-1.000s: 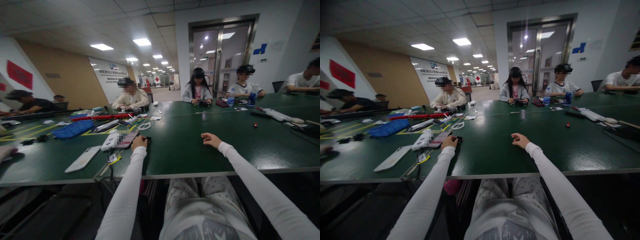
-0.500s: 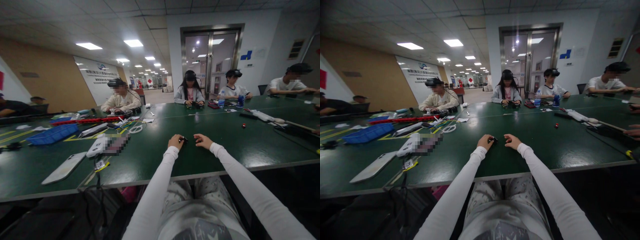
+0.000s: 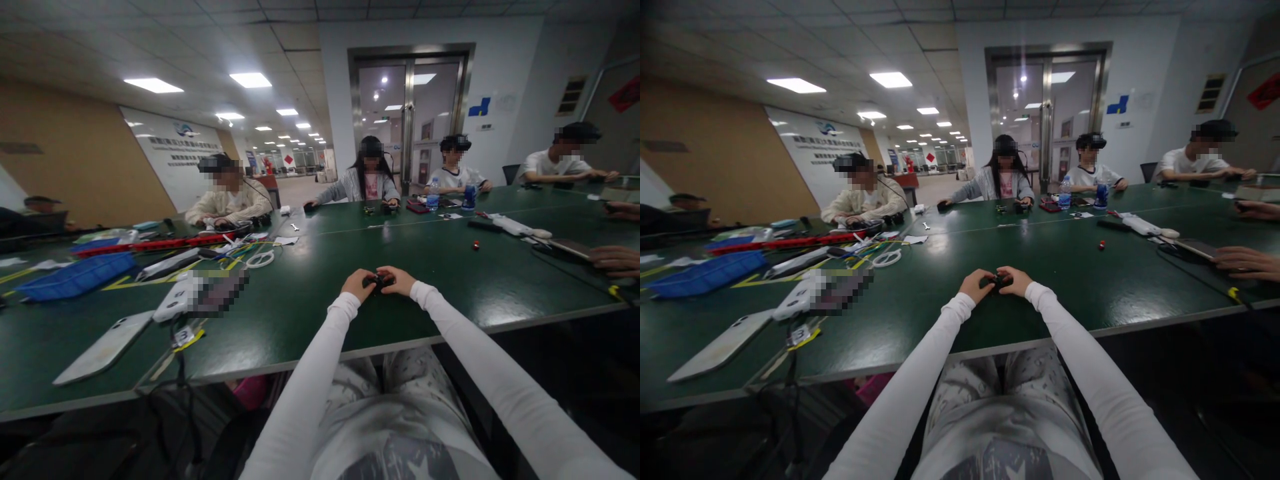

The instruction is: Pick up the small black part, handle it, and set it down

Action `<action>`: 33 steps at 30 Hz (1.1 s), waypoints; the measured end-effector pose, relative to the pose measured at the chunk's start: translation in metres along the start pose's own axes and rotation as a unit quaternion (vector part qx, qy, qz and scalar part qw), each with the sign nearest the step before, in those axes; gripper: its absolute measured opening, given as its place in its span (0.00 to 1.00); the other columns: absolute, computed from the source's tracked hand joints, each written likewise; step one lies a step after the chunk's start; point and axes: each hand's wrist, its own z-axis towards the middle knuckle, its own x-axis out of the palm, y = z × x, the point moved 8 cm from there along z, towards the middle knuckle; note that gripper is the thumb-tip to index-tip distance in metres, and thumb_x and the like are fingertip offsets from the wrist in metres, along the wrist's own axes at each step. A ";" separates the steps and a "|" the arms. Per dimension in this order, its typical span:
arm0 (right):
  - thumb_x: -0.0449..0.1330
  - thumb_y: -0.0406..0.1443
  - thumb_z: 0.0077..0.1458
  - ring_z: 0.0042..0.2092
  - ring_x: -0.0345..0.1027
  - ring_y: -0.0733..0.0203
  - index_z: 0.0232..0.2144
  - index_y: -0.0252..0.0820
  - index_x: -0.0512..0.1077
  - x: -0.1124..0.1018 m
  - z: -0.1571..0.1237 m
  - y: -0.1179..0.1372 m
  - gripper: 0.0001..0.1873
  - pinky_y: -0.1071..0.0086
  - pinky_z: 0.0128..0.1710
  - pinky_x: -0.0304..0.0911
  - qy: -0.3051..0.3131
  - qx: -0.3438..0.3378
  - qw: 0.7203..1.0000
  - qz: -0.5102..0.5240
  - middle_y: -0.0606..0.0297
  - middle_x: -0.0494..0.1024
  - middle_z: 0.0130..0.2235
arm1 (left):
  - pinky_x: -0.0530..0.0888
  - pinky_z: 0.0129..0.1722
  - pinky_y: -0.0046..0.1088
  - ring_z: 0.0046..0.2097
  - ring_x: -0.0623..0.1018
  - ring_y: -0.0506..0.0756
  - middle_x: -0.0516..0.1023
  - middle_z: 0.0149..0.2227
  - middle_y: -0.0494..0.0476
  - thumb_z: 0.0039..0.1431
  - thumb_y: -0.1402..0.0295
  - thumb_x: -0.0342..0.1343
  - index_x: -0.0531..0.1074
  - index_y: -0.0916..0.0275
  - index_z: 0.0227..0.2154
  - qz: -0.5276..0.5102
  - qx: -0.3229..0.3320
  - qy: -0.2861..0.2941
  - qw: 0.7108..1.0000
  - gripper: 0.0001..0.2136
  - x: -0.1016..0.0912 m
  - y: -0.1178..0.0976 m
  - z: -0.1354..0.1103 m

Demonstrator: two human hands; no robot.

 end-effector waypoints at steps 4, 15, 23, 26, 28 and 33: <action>0.64 0.31 0.32 0.38 0.63 0.62 0.45 0.40 0.61 0.000 0.001 -0.001 0.33 0.62 0.42 0.60 0.001 -0.006 1.000 0.000 0.60 0.69 0.40 | 0.67 0.39 0.30 0.38 0.69 0.51 0.70 0.35 0.54 0.45 0.69 0.53 0.69 0.61 0.34 -0.002 -0.003 0.006 1.000 0.10 0.002 0.001 0.000; 0.64 0.33 0.32 0.32 0.62 0.66 0.44 0.39 0.62 0.001 0.006 -0.009 0.32 0.66 0.36 0.61 0.009 0.005 1.000 0.009 0.65 0.68 0.32 | 0.68 0.38 0.28 0.37 0.70 0.50 0.70 0.34 0.53 0.46 0.69 0.52 0.68 0.61 0.33 -0.010 -0.009 0.006 1.000 0.09 -0.001 0.003 0.002; 0.64 0.34 0.32 0.32 0.62 0.66 0.44 0.40 0.62 -0.001 0.005 -0.011 0.32 0.65 0.37 0.61 0.004 0.004 1.000 0.002 0.65 0.69 0.32 | 0.68 0.39 0.30 0.38 0.69 0.51 0.70 0.35 0.53 0.46 0.69 0.52 0.69 0.60 0.33 -0.014 -0.027 0.011 0.999 0.09 -0.003 0.000 0.001; 0.64 0.34 0.32 0.32 0.62 0.67 0.44 0.39 0.62 -0.001 0.004 -0.011 0.32 0.65 0.37 0.61 0.005 0.005 1.000 -0.001 0.65 0.69 0.32 | 0.68 0.40 0.30 0.38 0.69 0.52 0.70 0.35 0.53 0.45 0.70 0.53 0.69 0.60 0.33 -0.015 -0.041 0.016 0.999 0.09 -0.004 -0.001 0.000; 0.64 0.33 0.32 0.32 0.62 0.67 0.44 0.39 0.62 -0.001 0.004 -0.011 0.31 0.66 0.37 0.61 0.002 0.004 1.000 -0.002 0.65 0.68 0.32 | 0.68 0.40 0.30 0.38 0.69 0.52 0.70 0.34 0.53 0.45 0.70 0.53 0.70 0.60 0.32 -0.015 -0.046 0.015 0.999 0.09 -0.005 0.000 0.000; 0.64 0.33 0.32 0.32 0.62 0.67 0.44 0.39 0.63 -0.001 0.003 -0.011 0.31 0.66 0.38 0.61 -0.001 0.003 1.000 -0.009 0.65 0.69 0.32 | 0.68 0.39 0.29 0.38 0.69 0.51 0.70 0.34 0.53 0.45 0.70 0.53 0.69 0.60 0.33 -0.016 -0.039 0.011 0.999 0.09 -0.002 0.003 0.000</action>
